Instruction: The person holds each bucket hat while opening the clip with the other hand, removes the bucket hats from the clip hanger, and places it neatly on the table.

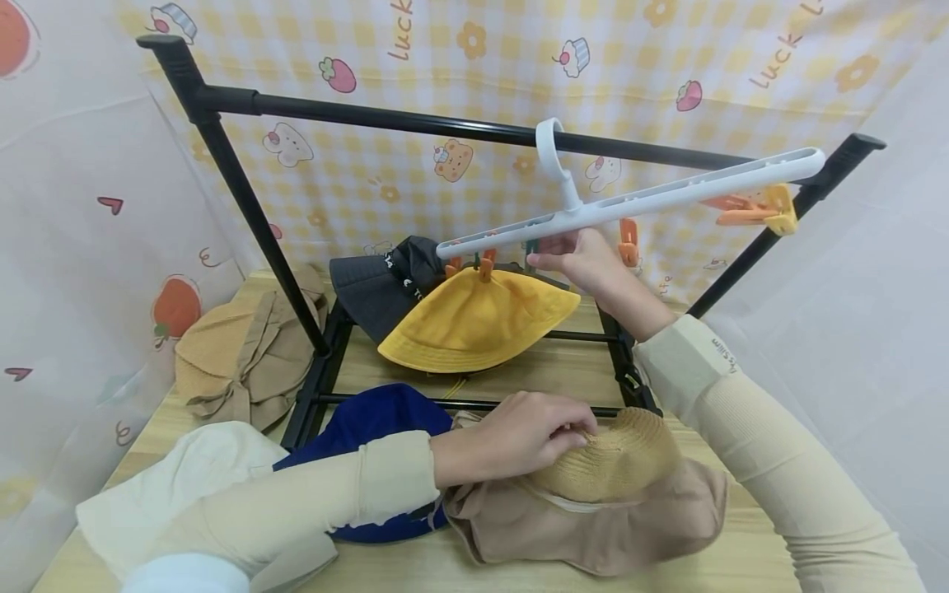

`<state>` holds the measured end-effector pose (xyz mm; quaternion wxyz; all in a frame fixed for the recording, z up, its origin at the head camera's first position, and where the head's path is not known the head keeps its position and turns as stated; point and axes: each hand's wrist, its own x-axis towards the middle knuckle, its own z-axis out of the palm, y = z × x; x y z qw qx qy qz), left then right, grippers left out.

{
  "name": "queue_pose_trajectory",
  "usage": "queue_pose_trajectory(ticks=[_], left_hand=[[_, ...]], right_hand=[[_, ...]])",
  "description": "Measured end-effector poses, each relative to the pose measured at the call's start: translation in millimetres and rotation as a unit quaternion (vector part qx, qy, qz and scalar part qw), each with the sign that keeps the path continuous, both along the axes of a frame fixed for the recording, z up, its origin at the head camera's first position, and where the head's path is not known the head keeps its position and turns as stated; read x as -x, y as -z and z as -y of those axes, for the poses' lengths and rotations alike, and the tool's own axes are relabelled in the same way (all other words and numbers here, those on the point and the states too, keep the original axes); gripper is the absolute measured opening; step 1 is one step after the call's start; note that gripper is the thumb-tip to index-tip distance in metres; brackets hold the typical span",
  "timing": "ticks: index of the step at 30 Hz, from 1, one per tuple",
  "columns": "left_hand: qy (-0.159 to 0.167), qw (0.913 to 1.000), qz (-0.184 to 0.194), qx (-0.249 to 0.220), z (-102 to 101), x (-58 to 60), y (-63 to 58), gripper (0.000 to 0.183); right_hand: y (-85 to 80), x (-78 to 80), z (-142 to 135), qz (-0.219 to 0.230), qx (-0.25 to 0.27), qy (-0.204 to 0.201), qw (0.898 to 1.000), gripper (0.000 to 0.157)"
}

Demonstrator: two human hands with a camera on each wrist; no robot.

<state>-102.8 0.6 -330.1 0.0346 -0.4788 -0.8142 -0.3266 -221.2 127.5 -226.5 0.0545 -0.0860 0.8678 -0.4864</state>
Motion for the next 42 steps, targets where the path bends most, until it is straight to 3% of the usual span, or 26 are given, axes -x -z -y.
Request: queue_pose_trajectory(ticks=[7,12,16,21,24,29,36,39,42], left_hand=[[-0.048,0.9942,0.091,0.032,-7.9,21.0,23.8,0.014],[-0.054,0.9807,0.167,0.085,-8.9,35.5,43.8,0.018],[-0.035,0.9633,0.248,0.096,-8.7,46.4,59.3,0.018],[0.024,0.9439,0.318,0.086,-6.6,53.7,74.0,0.016],[0.027,0.9410,0.331,0.066,-4.5,55.4,79.9,0.017],[0.006,0.9653,0.257,0.045,-3.6,56.6,82.7,0.019],[0.027,0.9868,0.098,0.126,-4.0,56.8,72.0,0.024],[0.031,0.9850,0.039,0.165,-1.4,59.4,75.0,0.024],[0.017,0.9741,0.013,0.225,3.4,60.6,81.0,0.023]], right_hand=[[0.6,-0.3,-0.9,0.000,0.001,-0.002,1.000,0.039],[0.4,-1.1,-0.7,0.002,0.004,-0.003,1.000,0.040],[1.0,-1.4,0.2,0.005,0.009,-0.001,1.000,0.039],[1.9,-1.6,0.5,0.006,0.006,0.002,1.000,0.036],[2.3,-1.6,0.3,0.004,0.007,0.002,1.000,0.036],[2.4,-1.2,0.4,0.006,0.010,0.004,1.000,0.037],[2.5,-0.2,0.8,0.014,0.016,0.006,1.000,0.036],[3.1,-0.2,1.2,0.012,0.019,0.006,1.000,0.036],[3.7,-0.6,2.2,0.012,0.020,0.005,1.000,0.036]])
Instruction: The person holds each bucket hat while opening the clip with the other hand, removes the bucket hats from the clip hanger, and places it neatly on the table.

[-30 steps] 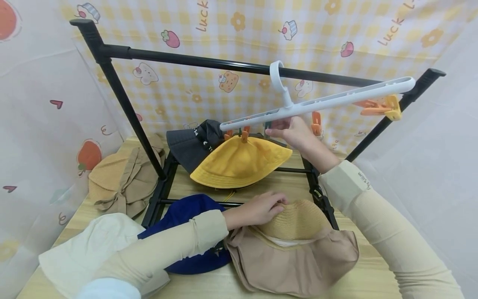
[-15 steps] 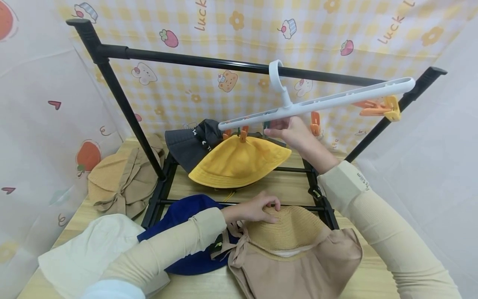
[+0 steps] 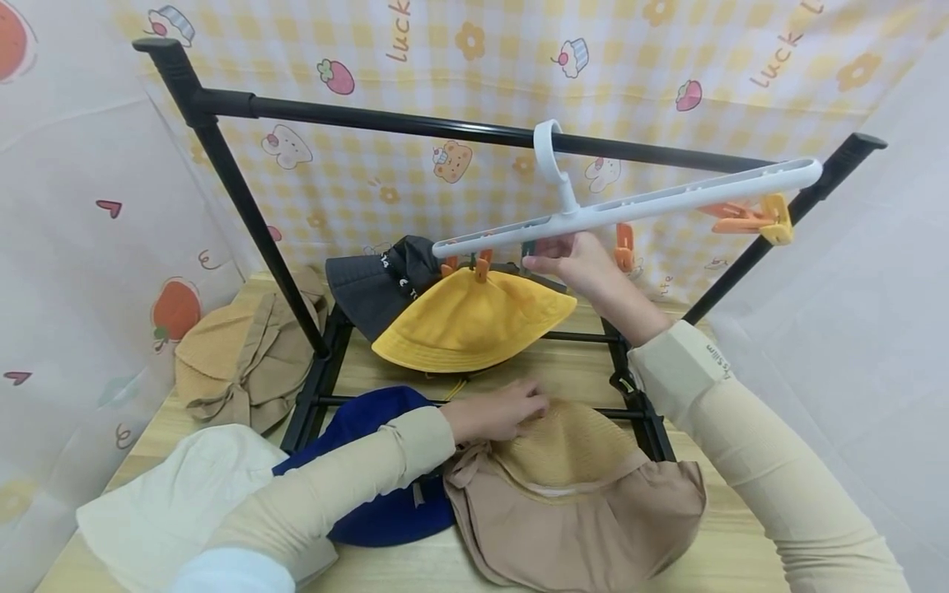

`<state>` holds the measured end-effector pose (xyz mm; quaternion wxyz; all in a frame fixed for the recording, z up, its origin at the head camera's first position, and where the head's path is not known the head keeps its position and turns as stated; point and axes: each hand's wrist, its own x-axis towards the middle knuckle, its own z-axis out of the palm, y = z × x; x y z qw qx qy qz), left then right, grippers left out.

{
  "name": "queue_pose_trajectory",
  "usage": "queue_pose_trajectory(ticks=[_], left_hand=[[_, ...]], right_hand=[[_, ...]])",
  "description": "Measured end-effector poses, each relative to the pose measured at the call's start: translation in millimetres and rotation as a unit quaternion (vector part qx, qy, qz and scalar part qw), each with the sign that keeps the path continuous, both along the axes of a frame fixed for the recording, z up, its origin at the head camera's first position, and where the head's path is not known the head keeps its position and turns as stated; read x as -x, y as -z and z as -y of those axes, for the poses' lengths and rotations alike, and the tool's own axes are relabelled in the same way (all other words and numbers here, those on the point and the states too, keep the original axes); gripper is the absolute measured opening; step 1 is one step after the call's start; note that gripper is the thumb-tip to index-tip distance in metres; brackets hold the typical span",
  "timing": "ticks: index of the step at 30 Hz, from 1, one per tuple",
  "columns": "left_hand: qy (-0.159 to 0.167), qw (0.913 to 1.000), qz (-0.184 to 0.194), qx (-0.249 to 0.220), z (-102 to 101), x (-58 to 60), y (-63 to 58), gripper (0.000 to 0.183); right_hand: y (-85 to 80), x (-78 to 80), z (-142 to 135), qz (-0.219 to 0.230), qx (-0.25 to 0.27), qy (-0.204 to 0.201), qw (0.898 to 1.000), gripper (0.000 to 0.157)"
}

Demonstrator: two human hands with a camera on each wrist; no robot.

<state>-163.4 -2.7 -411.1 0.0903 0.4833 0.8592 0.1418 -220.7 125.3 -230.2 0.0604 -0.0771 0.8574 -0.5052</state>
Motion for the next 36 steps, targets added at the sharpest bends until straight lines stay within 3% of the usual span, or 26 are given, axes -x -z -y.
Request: queue_pose_trajectory(ticks=[3,6,9,11,13,16,18,20,24,27,30,33,36], left_hand=[[-0.012,0.9980,-0.023,0.058,5.1,-0.1,0.4,0.030],[-0.018,0.9968,-0.049,0.060,10.8,0.8,-7.9,0.034],[-0.034,0.9972,-0.065,-0.015,17.8,5.2,-25.5,0.027],[-0.048,0.9899,-0.088,-0.100,23.6,10.2,-41.6,0.020],[-0.064,0.9713,-0.126,-0.191,30.7,15.8,-59.4,0.015],[-0.098,0.9306,-0.192,-0.296,43.1,24.2,-85.0,0.012],[-0.128,0.9088,-0.219,-0.331,52.1,30.2,-99.5,0.015],[-0.159,0.8978,-0.231,-0.340,60.4,37.0,-110.8,0.022],[-0.225,0.8921,-0.215,-0.328,75.1,49.5,-124.8,0.036],[-0.260,0.8936,-0.170,-0.325,83.7,53.4,-126.0,0.029],[-0.272,0.8969,-0.124,-0.326,89.5,52.2,-121.6,0.015],[-0.278,0.9003,-0.102,-0.319,91.2,50.3,-114.8,0.016],[-0.282,0.8983,-0.085,-0.326,89.4,49.9,-109.1,0.021]], right_hand=[[0.4,-0.6,0.8,0.002,-0.001,0.000,1.000,0.037],[1.1,-1.1,0.5,-0.002,-0.003,-0.001,1.000,0.038],[1.9,-1.3,-0.4,-0.006,-0.002,0.000,1.000,0.039],[2.3,-1.4,-0.8,-0.008,-0.001,0.000,1.000,0.039],[2.8,-1.5,-1.4,-0.011,0.000,-0.001,1.000,0.039],[3.7,-1.6,-2.0,-0.017,0.001,-0.003,1.000,0.038],[4.5,-1.7,-2.6,-0.019,0.001,-0.004,1.000,0.037],[5.1,-1.8,-2.8,-0.020,0.004,-0.006,1.000,0.037],[6.0,-1.3,-3.3,-0.021,0.004,-0.008,1.000,0.038],[7.1,-1.0,-3.4,-0.019,0.003,-0.006,1.000,0.038],[8.0,-1.1,-3.0,-0.016,0.010,-0.006,1.000,0.039],[8.7,-1.0,-3.0,-0.017,0.013,-0.010,1.000,0.040],[8.9,-0.6,-3.6,-0.021,0.010,-0.017,1.000,0.040]])
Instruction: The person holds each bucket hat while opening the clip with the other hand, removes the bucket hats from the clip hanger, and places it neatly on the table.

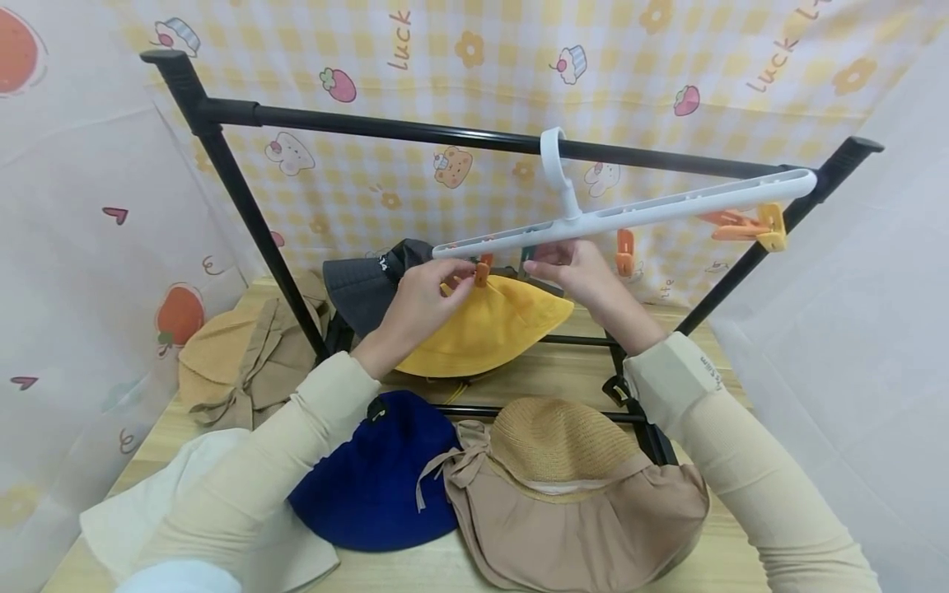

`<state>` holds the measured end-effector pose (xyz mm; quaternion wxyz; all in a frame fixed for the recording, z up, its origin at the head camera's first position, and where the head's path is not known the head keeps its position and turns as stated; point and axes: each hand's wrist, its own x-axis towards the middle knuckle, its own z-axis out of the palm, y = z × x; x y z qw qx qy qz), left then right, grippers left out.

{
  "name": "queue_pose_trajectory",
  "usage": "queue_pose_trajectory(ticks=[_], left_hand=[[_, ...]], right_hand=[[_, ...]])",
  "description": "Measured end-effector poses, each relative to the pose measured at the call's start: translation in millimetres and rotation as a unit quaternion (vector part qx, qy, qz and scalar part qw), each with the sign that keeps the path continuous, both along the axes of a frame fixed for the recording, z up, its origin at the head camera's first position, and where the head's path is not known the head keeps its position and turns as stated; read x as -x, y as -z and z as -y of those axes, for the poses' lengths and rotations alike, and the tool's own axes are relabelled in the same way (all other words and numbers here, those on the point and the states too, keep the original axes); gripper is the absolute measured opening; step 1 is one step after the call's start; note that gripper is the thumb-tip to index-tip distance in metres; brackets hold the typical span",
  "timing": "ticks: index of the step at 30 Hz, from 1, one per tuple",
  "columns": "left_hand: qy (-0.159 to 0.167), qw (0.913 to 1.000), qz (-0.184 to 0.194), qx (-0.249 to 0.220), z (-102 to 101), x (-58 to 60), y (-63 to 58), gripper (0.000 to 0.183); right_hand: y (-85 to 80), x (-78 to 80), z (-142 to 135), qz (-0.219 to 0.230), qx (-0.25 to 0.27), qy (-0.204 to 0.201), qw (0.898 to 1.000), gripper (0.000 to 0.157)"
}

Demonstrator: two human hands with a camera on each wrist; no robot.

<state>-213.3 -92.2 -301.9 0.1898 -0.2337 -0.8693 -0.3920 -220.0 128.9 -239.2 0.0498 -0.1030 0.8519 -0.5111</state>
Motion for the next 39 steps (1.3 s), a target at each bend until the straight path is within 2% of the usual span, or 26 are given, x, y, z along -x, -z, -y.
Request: queue_pose_trajectory(ticks=[4,8,15,19,26,30,35,39], left_hand=[[0.003,0.9996,0.012,-0.026,-5.6,-0.4,4.1,0.026],[-0.011,0.9981,0.027,-0.054,-13.9,-2.4,5.6,0.026],[-0.019,0.9855,0.064,-0.156,-24.8,-3.8,5.1,0.025],[-0.028,0.9799,0.067,-0.186,-26.3,-1.2,4.4,0.022],[-0.036,0.9739,0.056,-0.217,-27.7,2.8,5.8,0.017],[-0.031,0.9719,0.061,-0.225,-27.3,3.3,6.5,0.016],[-0.023,0.9719,0.063,-0.226,-27.6,1.9,6.4,0.015],[-0.020,0.9736,0.062,-0.219,-27.4,0.7,6.2,0.015]], right_hand=[[0.4,-0.3,0.1,-0.002,0.003,-0.003,1.000,0.040],[0.5,-0.4,0.9,-0.004,0.008,-0.004,1.000,0.039],[1.0,-1.2,2.7,0.000,0.021,0.004,1.000,0.037],[3.6,-2.1,3.7,0.006,0.024,0.013,1.000,0.037],[14.6,-5.0,2.3,-0.023,0.046,0.014,0.999,0.034],[25.1,-4.6,0.0,-0.029,0.057,-0.002,0.998,0.041],[41.8,1.4,-1.8,-0.012,0.030,-0.011,0.999,0.050],[56.5,8.8,0.1,-0.042,-0.008,-0.011,0.999,0.047]])
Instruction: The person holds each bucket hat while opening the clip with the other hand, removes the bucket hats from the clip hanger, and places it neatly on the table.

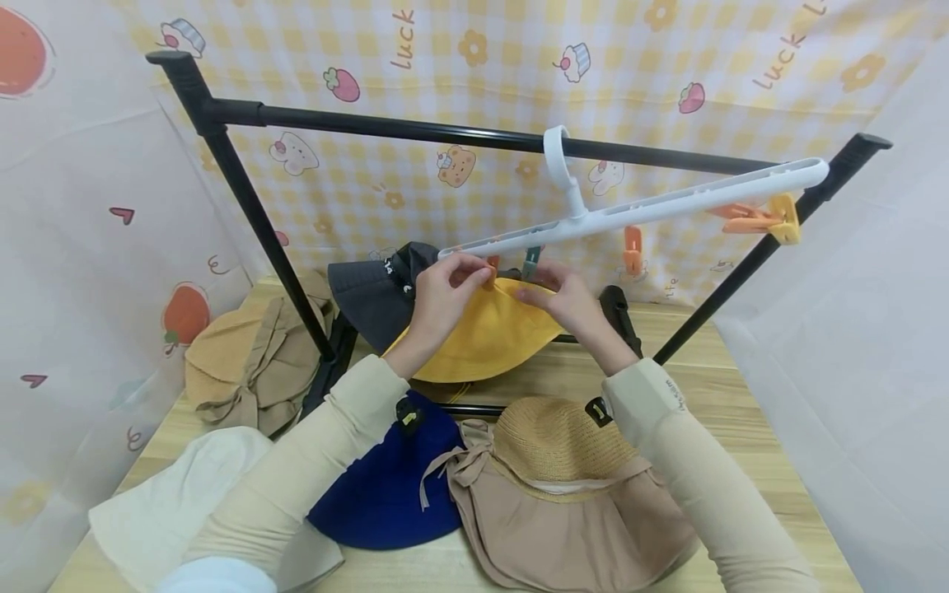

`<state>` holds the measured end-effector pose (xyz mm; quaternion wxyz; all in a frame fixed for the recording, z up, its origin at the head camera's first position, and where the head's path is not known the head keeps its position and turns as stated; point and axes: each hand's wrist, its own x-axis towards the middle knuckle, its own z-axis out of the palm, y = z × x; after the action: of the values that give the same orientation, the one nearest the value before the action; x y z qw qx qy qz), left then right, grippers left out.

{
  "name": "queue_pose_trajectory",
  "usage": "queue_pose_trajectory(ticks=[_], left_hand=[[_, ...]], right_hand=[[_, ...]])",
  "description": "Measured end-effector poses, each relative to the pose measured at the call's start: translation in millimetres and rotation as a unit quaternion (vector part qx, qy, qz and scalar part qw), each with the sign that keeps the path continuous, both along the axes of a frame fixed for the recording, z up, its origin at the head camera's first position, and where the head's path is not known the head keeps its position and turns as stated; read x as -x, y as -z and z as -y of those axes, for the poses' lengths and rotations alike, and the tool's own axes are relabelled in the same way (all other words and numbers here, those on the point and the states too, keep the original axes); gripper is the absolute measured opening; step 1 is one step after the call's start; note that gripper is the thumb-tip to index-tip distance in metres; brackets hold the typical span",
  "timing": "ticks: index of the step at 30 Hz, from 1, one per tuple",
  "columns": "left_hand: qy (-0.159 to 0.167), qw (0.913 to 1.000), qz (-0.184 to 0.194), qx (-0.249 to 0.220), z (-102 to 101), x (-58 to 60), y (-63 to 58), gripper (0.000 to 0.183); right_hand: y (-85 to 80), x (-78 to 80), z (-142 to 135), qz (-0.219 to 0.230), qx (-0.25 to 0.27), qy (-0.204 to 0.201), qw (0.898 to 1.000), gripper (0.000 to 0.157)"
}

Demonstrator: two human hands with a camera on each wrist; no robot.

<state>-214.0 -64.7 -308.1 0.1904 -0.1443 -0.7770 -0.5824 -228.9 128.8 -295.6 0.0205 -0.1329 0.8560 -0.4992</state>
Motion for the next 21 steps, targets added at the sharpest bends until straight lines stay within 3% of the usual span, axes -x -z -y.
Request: queue_pose_trajectory(ticks=[4,12,21], left_hand=[[0.006,1.0000,0.003,0.000,0.9,-1.1,-0.1,0.015],[0.023,0.9997,0.009,0.002,2.9,-2.3,-1.8,0.016],[0.030,0.9993,0.021,-0.012,5.8,-2.2,-0.9,0.020]], right_hand=[[9.3,6.2,4.3,-0.033,-0.020,0.002,0.999,0.041],[15.6,8.4,8.9,0.002,0.000,-0.011,1.000,0.034],[10.8,3.6,8.6,0.027,0.003,-0.010,1.000,0.028]])
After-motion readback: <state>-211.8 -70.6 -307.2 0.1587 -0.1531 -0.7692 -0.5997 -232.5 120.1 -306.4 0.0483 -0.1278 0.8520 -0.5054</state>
